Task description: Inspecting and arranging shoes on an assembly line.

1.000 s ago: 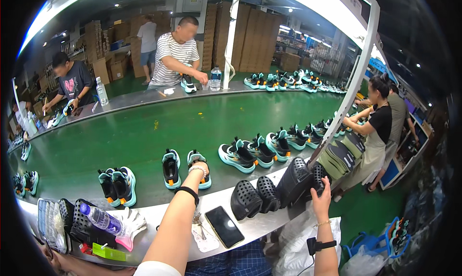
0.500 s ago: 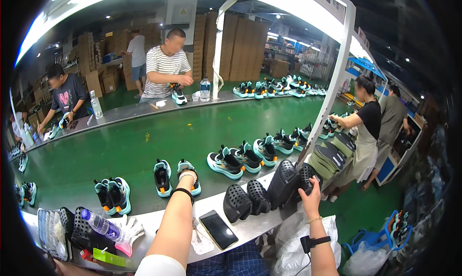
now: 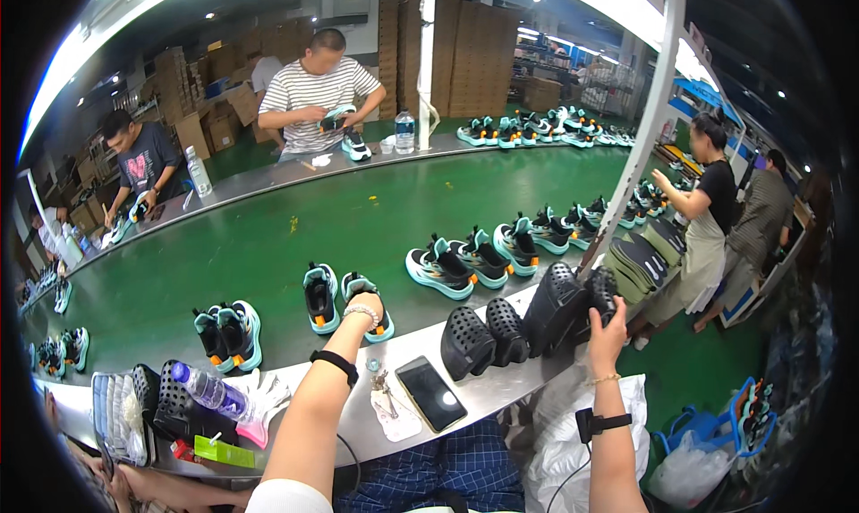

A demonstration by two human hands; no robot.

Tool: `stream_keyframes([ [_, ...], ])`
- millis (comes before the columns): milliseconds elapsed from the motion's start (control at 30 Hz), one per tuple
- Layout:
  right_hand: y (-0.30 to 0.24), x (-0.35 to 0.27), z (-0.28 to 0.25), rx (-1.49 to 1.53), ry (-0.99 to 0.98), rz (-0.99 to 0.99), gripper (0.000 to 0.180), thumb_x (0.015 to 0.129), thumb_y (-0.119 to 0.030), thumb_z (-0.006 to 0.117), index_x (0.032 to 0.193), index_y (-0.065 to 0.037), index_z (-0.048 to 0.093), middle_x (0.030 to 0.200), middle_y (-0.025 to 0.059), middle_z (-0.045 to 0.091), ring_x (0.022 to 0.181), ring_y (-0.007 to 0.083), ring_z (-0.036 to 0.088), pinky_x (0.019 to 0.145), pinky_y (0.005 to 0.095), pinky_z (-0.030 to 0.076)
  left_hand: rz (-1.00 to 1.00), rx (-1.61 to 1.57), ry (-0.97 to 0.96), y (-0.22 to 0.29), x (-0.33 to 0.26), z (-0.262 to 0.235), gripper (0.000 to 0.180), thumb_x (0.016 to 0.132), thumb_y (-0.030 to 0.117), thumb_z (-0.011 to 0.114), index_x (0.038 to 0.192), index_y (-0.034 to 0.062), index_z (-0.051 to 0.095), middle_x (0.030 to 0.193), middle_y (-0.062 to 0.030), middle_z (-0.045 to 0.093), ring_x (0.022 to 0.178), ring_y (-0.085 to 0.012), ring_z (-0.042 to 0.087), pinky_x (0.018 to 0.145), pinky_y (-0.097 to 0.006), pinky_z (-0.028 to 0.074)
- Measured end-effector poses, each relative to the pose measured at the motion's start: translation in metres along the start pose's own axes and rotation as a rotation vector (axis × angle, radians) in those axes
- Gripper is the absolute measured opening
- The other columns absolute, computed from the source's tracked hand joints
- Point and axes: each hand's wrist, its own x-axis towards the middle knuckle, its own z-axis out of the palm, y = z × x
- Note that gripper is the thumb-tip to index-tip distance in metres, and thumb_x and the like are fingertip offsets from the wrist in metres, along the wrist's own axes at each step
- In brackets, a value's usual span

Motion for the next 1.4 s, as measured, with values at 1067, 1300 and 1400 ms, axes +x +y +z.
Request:
stream_keyframes([
  [1067,-0.301,-0.107,0.221,-0.033,-1.007,-0.759,0.037,0.083,-0.031,0.064,0.089,0.004,0.054,0.077,0.0200,0.063,0.074,0.0329,0.064,0.064,0.0400,0.052,-0.331,-0.954,0.503,0.015,-0.143,-0.009,0.031,0.082,0.016,0.059,0.112,0.0120,0.062,0.125,-0.0210,0.049,0.104,-0.0383,0.055,0.090,-0.043,0.044],
  [1300,-0.301,-0.137,0.272,-0.367,-0.860,-1.051,0.033,0.078,-0.039,0.065,0.079,-0.007,0.060,0.069,0.0096,0.065,0.066,0.0242,0.066,0.056,0.0333,0.051,-0.352,-0.935,0.467,0.004,-0.150,-0.010,0.030,0.080,0.019,0.061,0.108,0.0098,0.063,0.127,-0.0222,0.050,0.103,-0.0375,0.056,0.089,-0.043,0.045],
  [1400,-0.297,-0.159,0.289,-0.322,-0.852,-0.949,0.025,0.074,-0.029,0.069,0.080,-0.005,0.063,0.073,0.0115,0.066,0.071,0.0271,0.067,0.060,0.0360,0.053,-0.390,-0.953,0.487,0.003,-0.146,-0.004,0.029,0.078,0.014,0.062,0.106,0.0084,0.063,0.126,-0.0228,0.051,0.104,-0.0371,0.056,0.090,-0.043,0.045],
])
